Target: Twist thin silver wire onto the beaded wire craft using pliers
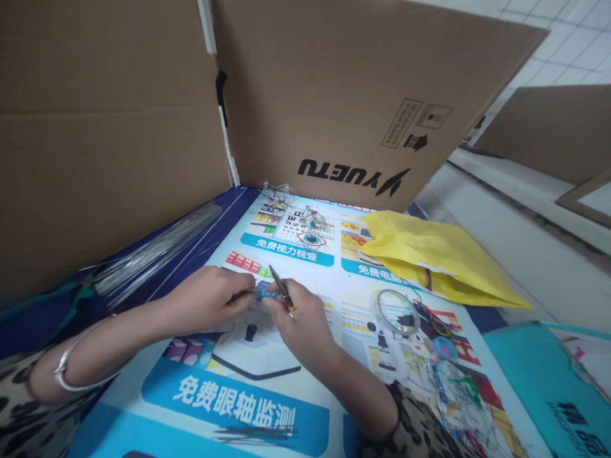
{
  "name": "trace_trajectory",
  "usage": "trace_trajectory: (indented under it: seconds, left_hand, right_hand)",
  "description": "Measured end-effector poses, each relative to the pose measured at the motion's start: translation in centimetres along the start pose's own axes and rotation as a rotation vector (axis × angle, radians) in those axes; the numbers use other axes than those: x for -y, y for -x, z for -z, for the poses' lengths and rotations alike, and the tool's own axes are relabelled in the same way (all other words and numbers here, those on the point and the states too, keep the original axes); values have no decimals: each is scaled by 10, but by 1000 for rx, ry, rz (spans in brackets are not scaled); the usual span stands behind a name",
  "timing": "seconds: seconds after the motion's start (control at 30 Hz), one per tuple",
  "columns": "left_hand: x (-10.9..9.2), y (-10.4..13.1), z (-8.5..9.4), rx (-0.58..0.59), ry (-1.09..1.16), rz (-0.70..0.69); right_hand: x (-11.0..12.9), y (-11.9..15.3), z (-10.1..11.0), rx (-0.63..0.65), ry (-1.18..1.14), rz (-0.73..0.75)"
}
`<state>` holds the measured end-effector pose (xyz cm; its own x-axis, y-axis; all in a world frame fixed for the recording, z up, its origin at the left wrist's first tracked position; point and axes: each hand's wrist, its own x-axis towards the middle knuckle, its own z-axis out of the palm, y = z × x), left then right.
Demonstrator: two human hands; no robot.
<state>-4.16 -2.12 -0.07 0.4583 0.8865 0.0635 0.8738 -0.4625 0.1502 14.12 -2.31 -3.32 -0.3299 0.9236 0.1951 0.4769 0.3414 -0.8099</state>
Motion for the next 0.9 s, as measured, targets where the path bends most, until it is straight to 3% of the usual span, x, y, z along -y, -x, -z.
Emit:
trace_trajectory:
  seconds: [0.13,0.3,0.53,0.73,0.9]
  left_hand:
    - [1,0,-3,-6,121,-41]
    - [3,1,-11,-179,458,-158]
    - [1,2,-19,-356,713,-1]
    - [0,-1,-24,-203,982,259]
    - [3,-4,-29,-121,1136,206]
  right_hand:
    - [-3,-1,1,17,-34,20]
    - [-3,-2,2,81,-241,-81]
    - [-3,0,-9,135,-463,-136]
    - [0,0,-12,187,-654,-257]
    - [-1,-2,-8,308,-780,-235]
